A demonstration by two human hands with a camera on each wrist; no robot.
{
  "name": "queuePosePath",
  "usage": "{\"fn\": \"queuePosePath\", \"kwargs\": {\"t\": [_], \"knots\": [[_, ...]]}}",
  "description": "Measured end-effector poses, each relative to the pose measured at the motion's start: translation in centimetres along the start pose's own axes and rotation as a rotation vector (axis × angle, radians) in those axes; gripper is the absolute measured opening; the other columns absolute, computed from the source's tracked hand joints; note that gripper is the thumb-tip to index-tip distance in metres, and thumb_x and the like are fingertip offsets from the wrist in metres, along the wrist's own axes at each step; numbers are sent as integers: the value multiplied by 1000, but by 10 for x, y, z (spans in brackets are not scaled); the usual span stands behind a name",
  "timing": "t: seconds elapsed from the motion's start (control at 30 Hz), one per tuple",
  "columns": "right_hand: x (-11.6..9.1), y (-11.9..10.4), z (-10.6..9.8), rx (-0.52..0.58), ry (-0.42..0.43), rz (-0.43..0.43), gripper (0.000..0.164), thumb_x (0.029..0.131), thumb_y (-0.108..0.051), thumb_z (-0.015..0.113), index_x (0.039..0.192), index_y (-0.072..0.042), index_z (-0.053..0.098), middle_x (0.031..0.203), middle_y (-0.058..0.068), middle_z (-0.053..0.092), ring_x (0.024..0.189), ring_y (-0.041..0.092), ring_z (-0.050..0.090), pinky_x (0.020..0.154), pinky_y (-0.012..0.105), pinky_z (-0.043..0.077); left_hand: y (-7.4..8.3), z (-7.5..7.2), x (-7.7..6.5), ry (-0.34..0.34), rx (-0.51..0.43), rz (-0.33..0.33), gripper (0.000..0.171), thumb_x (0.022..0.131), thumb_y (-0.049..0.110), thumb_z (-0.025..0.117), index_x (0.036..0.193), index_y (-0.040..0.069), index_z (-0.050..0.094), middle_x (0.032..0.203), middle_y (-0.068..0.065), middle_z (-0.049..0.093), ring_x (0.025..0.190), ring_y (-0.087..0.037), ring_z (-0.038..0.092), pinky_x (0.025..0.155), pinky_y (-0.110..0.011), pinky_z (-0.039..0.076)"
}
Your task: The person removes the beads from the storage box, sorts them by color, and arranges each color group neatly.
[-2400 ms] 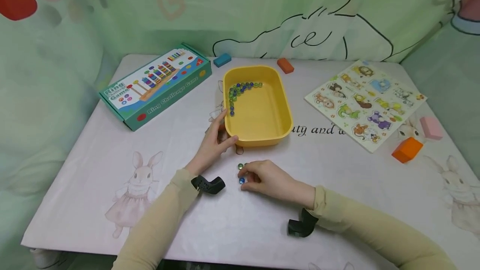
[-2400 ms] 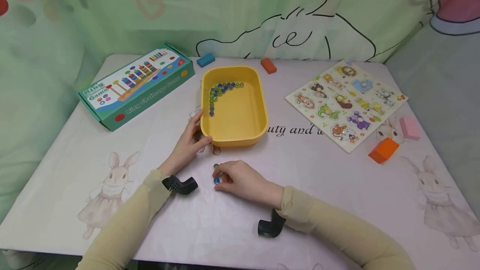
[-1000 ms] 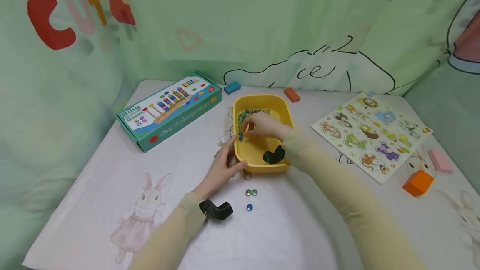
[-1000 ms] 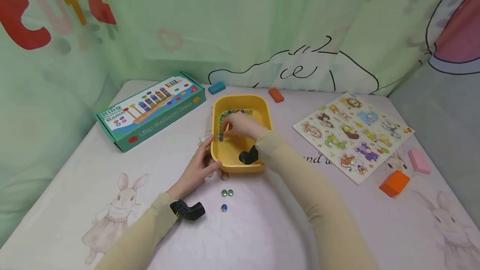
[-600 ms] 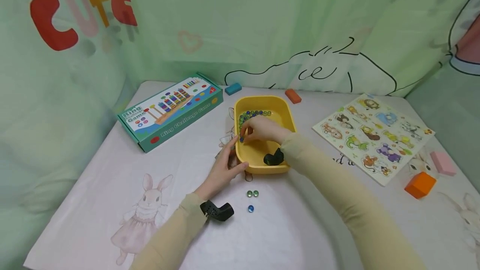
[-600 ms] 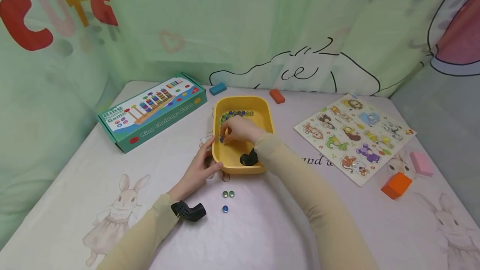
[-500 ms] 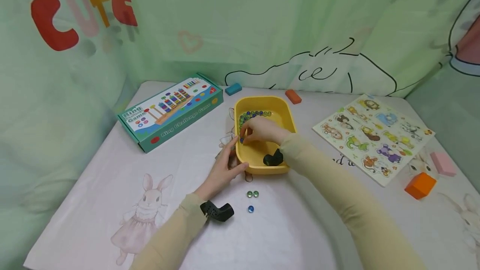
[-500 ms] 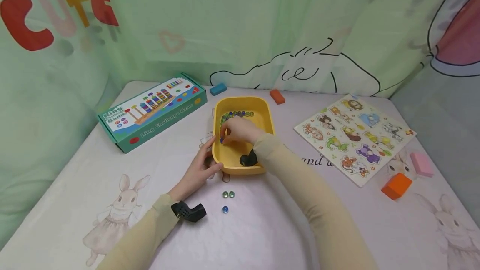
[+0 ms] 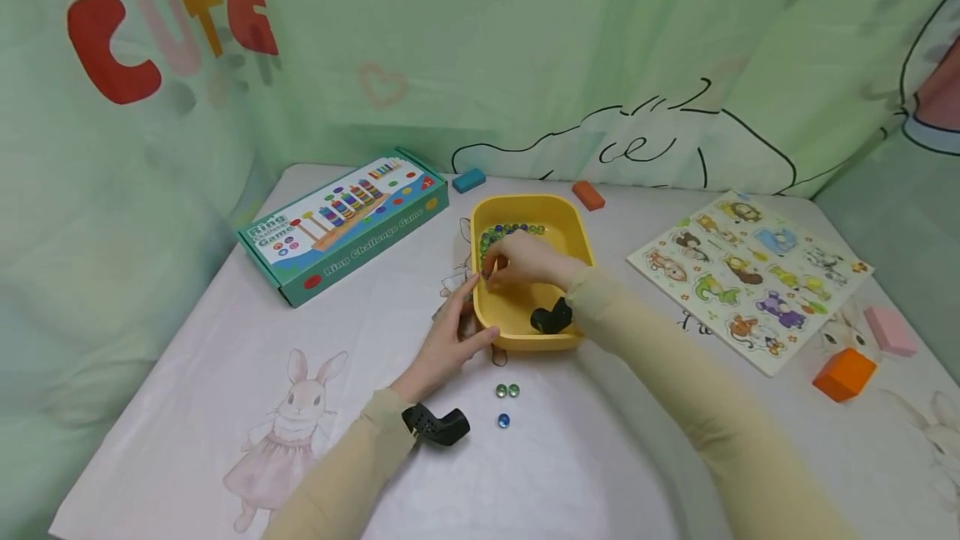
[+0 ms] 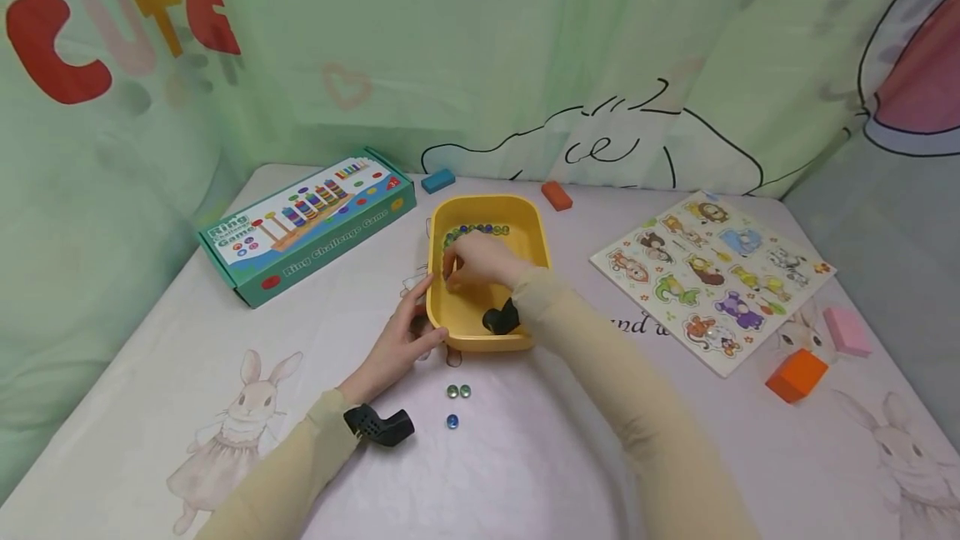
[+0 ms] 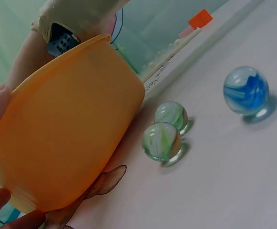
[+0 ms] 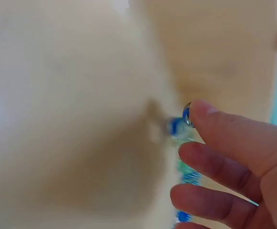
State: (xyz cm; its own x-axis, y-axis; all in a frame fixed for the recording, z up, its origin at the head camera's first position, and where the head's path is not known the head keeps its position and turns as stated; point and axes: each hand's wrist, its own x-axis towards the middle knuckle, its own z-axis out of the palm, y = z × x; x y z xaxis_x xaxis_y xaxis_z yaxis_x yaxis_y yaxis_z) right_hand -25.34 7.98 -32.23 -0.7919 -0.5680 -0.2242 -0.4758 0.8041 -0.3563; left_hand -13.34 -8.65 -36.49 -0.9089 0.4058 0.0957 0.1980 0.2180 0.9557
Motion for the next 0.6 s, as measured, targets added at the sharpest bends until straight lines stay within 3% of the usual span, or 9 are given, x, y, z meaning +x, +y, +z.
{"fn": "queuePosePath", "kwargs": {"t": [0.3, 0.6], "knots": [[-31, -5, -25, 38, 63, -17, 14, 85, -21, 67, 94, -11, 68, 79, 3, 62, 72, 16, 51, 63, 25, 44, 2, 1, -1, -4, 19, -7, 73, 92, 17, 57, 149, 15, 12, 151, -15, 19, 136, -30, 26, 112, -46, 19], [-71, -16, -26, 182, 127, -67, 15, 85, -22, 67, 95, -10, 67, 76, 0, 61, 65, 14, 52, 61, 25, 46, 3, 0, -1, -2, 14, -12, 73, 92, 18, 57, 149, 14, 12, 151, -16, 19, 134, -31, 29, 111, -46, 21]]}}
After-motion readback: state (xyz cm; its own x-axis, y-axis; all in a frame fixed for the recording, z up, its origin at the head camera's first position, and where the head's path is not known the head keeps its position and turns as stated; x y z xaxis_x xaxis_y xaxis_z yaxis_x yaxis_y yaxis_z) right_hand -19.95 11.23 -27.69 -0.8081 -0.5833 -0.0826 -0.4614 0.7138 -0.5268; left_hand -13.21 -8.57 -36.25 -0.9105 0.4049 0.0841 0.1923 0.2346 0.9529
